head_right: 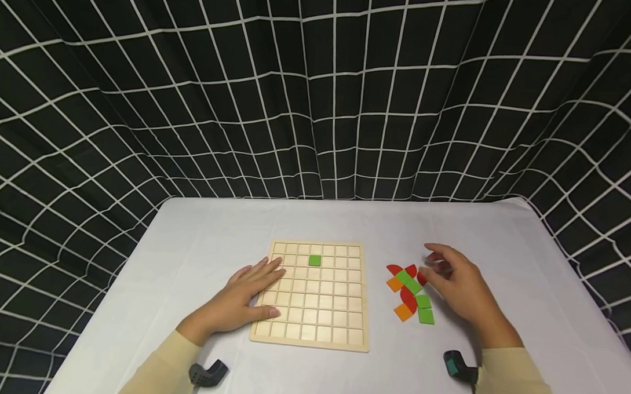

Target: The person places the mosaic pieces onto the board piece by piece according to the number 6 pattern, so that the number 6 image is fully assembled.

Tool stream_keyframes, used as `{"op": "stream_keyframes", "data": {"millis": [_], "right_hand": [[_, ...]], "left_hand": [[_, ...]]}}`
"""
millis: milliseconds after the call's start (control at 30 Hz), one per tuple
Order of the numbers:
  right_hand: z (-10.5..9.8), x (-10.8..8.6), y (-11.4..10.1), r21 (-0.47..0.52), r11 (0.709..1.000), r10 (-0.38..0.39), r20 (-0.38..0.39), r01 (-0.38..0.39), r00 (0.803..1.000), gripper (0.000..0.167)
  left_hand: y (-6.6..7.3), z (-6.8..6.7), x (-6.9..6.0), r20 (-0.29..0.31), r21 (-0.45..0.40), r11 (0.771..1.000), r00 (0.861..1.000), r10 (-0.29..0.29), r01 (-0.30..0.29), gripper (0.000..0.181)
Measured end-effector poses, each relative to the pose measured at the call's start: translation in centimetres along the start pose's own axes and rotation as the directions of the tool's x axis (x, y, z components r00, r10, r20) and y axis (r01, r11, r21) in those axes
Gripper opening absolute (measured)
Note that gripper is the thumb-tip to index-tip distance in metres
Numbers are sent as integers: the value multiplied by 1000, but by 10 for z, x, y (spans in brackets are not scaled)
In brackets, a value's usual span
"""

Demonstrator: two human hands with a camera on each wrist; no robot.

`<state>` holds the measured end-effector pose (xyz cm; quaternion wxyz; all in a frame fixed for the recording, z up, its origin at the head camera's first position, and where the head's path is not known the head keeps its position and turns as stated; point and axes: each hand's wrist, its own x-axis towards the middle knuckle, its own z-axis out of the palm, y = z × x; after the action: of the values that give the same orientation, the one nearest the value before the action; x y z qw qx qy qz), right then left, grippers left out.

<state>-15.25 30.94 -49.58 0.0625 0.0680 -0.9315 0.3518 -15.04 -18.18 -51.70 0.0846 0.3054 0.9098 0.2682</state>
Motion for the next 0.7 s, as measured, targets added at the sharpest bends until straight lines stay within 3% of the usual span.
{"op": "stream_keyframes", "data": {"millis": [267, 700], "right_hand": [[3, -1, 5, 4, 1000, -4, 23, 4, 1000, 52], [3, 1, 15, 40, 999, -2, 151, -4, 989, 46]], "left_hand": [[-1, 1, -1, -12, -7, 1000, 1000, -1, 1, 89], [0, 0, -1, -10, -9, 1000, 1000, -2, 2, 87]]}}
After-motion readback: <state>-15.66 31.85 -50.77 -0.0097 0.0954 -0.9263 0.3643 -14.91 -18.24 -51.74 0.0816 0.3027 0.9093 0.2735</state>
